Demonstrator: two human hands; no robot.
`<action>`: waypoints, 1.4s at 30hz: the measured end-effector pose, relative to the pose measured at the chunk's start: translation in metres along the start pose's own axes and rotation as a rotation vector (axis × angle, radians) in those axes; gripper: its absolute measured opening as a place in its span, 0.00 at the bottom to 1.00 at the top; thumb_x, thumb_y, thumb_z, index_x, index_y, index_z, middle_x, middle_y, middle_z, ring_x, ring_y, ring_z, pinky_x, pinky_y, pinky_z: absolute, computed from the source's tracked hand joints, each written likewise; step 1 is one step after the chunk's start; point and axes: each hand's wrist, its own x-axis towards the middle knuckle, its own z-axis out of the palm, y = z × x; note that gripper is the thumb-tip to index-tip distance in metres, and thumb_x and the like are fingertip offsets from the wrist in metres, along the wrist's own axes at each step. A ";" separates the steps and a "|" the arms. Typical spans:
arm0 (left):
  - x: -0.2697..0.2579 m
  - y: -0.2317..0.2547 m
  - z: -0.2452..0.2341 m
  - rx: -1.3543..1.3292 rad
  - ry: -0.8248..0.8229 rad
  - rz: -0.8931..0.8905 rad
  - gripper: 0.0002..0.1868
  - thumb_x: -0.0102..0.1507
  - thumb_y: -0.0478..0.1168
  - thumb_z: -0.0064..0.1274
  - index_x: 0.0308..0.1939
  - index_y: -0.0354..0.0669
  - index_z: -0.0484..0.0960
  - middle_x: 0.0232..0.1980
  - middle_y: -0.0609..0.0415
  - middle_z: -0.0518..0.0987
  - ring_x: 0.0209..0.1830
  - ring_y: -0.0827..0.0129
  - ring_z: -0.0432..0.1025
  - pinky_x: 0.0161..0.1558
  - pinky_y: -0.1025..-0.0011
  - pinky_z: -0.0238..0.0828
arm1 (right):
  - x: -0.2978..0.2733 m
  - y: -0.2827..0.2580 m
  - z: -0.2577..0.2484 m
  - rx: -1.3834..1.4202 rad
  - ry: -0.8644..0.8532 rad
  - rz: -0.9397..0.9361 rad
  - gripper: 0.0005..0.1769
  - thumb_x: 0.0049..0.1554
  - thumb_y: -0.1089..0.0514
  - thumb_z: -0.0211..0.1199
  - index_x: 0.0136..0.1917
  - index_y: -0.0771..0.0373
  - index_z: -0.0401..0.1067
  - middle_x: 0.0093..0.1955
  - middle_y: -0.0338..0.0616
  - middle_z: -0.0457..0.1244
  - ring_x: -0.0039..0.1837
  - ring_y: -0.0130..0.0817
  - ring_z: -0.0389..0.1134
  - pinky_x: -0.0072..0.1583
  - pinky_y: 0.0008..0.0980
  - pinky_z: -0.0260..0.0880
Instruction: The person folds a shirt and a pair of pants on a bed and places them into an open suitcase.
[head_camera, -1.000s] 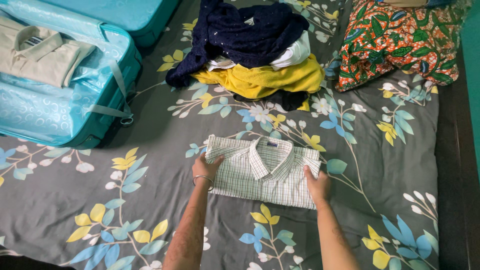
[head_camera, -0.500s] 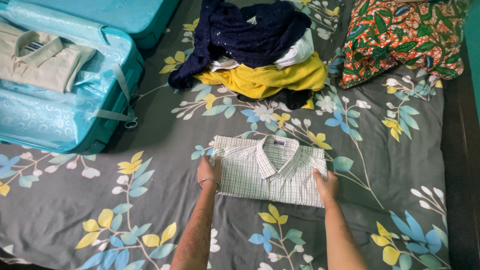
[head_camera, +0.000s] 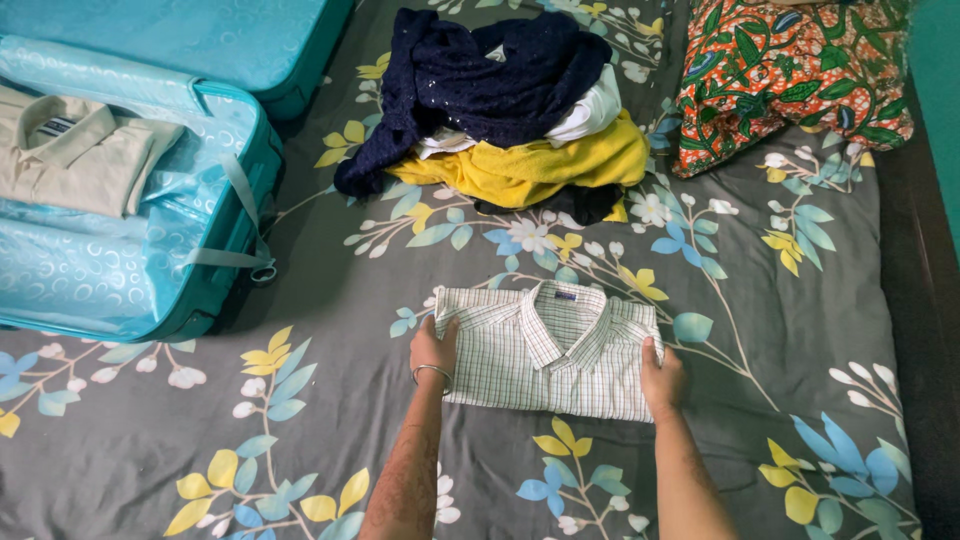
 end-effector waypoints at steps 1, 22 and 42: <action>-0.003 0.002 -0.003 0.034 -0.019 0.004 0.28 0.65 0.63 0.52 0.64 0.56 0.73 0.51 0.43 0.84 0.53 0.42 0.78 0.52 0.51 0.74 | -0.001 0.000 -0.002 0.058 0.002 -0.018 0.27 0.66 0.37 0.59 0.59 0.62 0.79 0.49 0.57 0.71 0.52 0.51 0.72 0.55 0.44 0.69; -0.091 0.023 -0.080 -0.106 0.184 0.124 0.20 0.64 0.57 0.53 0.56 0.57 0.79 0.39 0.44 0.84 0.42 0.43 0.78 0.41 0.51 0.73 | -0.055 -0.083 -0.059 0.255 0.139 -0.187 0.21 0.60 0.43 0.65 0.52 0.64 0.77 0.44 0.58 0.70 0.47 0.55 0.73 0.50 0.47 0.70; -0.249 -0.062 -0.225 -0.300 0.554 0.029 0.18 0.62 0.54 0.57 0.51 0.53 0.82 0.40 0.45 0.85 0.41 0.45 0.78 0.40 0.54 0.72 | -0.182 -0.207 -0.125 0.273 0.019 -0.533 0.21 0.58 0.46 0.69 0.53 0.66 0.78 0.48 0.58 0.71 0.49 0.56 0.72 0.53 0.46 0.69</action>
